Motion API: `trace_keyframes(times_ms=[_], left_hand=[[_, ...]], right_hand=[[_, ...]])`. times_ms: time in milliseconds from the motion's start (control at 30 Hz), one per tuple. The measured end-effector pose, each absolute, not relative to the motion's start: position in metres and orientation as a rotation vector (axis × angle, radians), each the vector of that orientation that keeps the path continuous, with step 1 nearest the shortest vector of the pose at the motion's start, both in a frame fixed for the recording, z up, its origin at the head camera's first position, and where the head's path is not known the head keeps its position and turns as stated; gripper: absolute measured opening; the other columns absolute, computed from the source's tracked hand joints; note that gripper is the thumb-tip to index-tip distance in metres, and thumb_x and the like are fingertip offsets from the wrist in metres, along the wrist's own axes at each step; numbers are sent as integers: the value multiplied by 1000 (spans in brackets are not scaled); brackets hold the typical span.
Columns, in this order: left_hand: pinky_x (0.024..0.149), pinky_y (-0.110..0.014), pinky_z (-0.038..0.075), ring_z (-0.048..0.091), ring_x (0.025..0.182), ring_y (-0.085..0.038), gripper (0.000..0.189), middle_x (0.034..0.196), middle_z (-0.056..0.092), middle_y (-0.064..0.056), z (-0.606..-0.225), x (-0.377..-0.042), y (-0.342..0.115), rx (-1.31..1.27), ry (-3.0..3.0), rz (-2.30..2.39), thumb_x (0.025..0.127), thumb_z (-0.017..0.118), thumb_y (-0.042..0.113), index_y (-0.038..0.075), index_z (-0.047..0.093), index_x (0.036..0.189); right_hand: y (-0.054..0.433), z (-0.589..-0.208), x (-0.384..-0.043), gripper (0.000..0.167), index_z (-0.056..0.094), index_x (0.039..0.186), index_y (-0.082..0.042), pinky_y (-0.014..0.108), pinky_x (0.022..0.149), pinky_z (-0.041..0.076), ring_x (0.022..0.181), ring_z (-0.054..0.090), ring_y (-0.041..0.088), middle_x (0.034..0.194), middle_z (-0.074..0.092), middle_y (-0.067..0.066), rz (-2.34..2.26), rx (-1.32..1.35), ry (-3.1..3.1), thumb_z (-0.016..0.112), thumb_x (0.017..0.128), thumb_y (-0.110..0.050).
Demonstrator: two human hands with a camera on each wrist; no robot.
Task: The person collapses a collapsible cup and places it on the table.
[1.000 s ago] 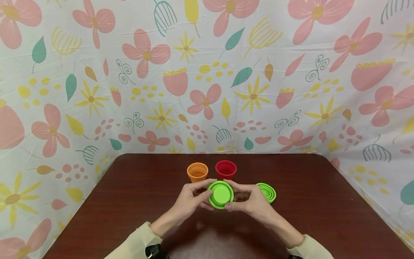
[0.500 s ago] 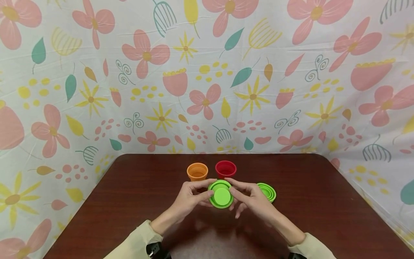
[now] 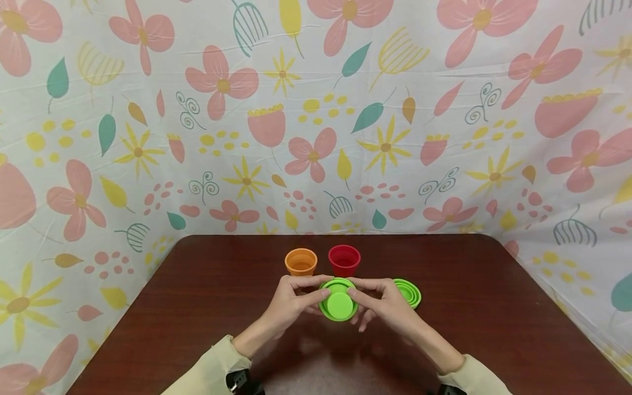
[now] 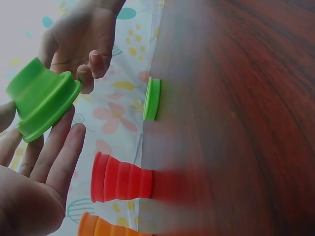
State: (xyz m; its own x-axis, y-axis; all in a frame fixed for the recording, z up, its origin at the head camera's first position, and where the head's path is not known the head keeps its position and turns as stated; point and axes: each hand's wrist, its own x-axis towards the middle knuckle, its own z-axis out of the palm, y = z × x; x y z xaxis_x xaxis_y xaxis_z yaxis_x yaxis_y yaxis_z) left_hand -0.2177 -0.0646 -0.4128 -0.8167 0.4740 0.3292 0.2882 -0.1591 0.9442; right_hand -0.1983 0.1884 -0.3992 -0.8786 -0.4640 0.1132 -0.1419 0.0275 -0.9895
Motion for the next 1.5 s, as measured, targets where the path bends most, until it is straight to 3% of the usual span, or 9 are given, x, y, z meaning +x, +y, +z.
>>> trace_keyframes(times_ms=[267, 500, 667, 833, 1167, 1333, 1500], left_hand=[[72, -49, 65, 78, 83, -20, 31, 117, 75, -21, -411, -217, -65, 895, 1979, 2123, 95, 75, 2, -6, 74, 126], [72, -33, 65, 76, 85, -19, 28, 110, 78, -12, -411, -217, -65, 969, 2086, 2087, 92, 78, 2, -1, 78, 120], [73, -29, 62, 71, 90, -18, 27, 108, 79, -8, -412, -217, -64, 993, 2174, 2057, 91, 78, 1, 2, 80, 118], [72, -31, 62, 71, 90, -18, 26, 108, 79, -7, -411, -215, -64, 956, 2192, 2065, 92, 78, 4, 5, 80, 119], [67, -50, 65, 73, 82, -20, 24, 110, 78, -9, -410, -216, -62, 914, 2197, 2123, 96, 77, 6, 6, 80, 120], [66, -44, 65, 72, 79, -18, 25, 109, 77, -10, -410, -215, -61, 914, 2200, 2147, 97, 76, 5, 5, 79, 122], [63, -39, 64, 68, 73, -15, 23, 104, 76, -9, -412, -215, -59, 903, 2234, 2146, 98, 75, 7, 7, 80, 120]], right_hand=[[188, -398, -198, 40, 65, 139, 4, 47, 61, 65, 69, 74, 37, 87, 74, 26, -1949, -639, 2070, 68, 105, -16], [187, -397, -198, 38, 66, 136, 6, 50, 62, 65, 67, 74, 36, 92, 76, 25, -1954, -685, 2081, 70, 103, -12], [186, -397, -198, 38, 67, 135, 8, 50, 61, 65, 65, 74, 36, 94, 76, 23, -1963, -715, 2095, 71, 101, -9], [186, -397, -198, 39, 65, 137, 7, 51, 61, 64, 65, 74, 33, 91, 75, 24, -1967, -727, 2091, 68, 103, -11], [190, -397, -196, 48, 50, 154, 2, 48, 68, 66, 77, 74, 25, 92, 68, 33, -2028, -786, 1904, 58, 108, -10], [188, -398, -197, 47, 55, 153, -4, 50, 67, 65, 75, 74, 26, 92, 70, 26, -2055, -800, 1933, 61, 106, -8], [186, -401, -198, 47, 56, 150, 3, 54, 65, 64, 70, 74, 29, 102, 69, 24, -2046, -810, 2013, 64, 104, -3]])
